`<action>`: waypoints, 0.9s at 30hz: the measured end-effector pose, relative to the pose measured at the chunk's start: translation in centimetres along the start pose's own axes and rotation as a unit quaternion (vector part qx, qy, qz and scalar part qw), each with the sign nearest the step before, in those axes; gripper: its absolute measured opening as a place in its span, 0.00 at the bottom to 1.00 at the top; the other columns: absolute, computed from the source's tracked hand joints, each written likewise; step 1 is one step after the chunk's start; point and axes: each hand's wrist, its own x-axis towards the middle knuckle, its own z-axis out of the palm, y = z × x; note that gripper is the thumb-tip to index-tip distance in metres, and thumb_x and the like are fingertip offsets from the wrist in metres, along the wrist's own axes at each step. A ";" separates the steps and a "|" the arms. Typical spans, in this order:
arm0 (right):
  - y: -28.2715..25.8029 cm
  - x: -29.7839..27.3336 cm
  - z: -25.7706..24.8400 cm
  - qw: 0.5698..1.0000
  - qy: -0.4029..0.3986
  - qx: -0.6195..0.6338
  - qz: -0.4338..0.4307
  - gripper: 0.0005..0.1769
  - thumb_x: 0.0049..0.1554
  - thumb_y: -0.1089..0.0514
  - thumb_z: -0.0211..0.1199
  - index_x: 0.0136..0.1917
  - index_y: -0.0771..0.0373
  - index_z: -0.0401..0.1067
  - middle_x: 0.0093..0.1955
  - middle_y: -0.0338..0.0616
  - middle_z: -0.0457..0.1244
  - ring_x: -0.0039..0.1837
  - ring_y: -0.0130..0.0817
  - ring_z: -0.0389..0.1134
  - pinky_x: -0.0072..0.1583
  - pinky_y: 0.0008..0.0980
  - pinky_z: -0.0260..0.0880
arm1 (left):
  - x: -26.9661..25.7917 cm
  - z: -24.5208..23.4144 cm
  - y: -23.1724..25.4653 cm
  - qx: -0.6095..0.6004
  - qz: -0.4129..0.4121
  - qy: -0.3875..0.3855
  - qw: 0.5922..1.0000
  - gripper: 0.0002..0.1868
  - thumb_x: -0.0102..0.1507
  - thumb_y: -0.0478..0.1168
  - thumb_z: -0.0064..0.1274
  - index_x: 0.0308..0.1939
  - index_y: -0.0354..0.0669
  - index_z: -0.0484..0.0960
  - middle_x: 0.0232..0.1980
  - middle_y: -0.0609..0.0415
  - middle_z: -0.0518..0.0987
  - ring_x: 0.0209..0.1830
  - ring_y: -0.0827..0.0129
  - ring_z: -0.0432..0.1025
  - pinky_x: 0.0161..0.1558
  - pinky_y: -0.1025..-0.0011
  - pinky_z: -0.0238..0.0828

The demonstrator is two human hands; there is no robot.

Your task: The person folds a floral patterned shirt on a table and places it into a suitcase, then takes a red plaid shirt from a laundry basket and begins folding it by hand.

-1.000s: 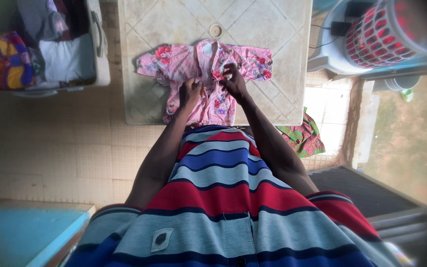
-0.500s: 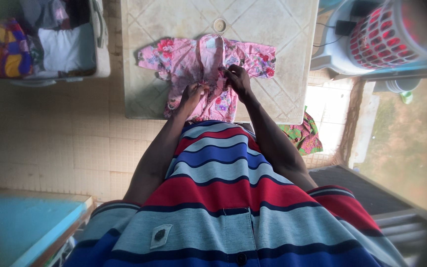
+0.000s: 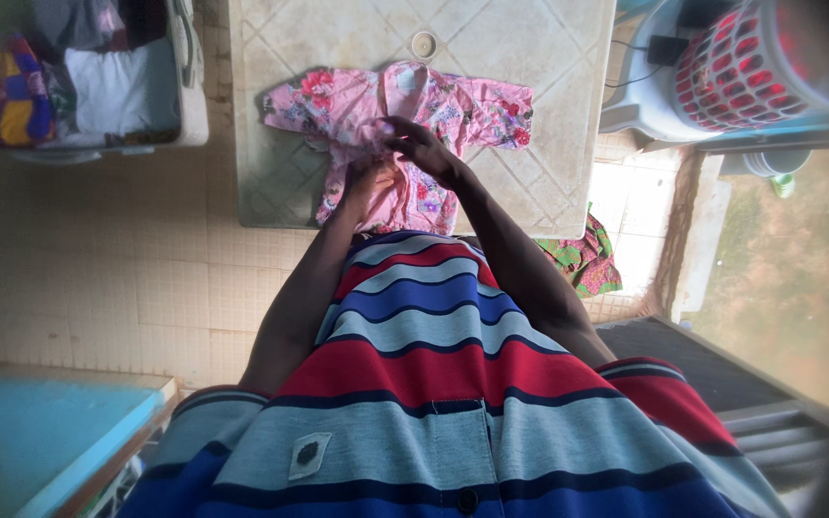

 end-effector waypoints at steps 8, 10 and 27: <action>-1.7 0.0 -2.8 0.988 0.153 0.027 0.005 0.32 0.61 0.46 0.61 0.72 0.63 0.59 0.63 0.58 0.66 0.63 0.45 0.71 0.57 0.46 0.78 | -3.5 -2.7 2.2 0.012 0.032 0.083 0.996 0.14 0.58 0.45 0.65 0.39 0.41 0.81 0.40 0.53 0.82 0.41 0.67 0.78 0.45 0.68 0.74; -1.1 -0.6 -3.1 0.989 0.141 0.014 0.049 0.29 0.60 0.47 0.60 0.69 0.63 0.65 0.61 0.59 0.68 0.58 0.45 0.73 0.53 0.46 0.80 | -3.5 -2.9 2.2 0.012 0.057 0.073 0.996 0.13 0.57 0.43 0.66 0.40 0.41 0.82 0.40 0.54 0.81 0.40 0.68 0.77 0.45 0.68 0.75; 8.0 2.4 0.6 0.937 0.100 -0.305 -0.140 0.30 0.48 0.66 0.69 0.65 0.64 0.70 0.56 0.53 0.67 0.55 0.47 0.72 0.54 0.41 0.73 | -4.9 1.8 9.1 0.055 0.226 -0.074 0.970 0.03 0.64 0.31 0.58 0.40 0.33 0.83 0.39 0.52 0.86 0.40 0.73 0.80 0.47 0.73 0.76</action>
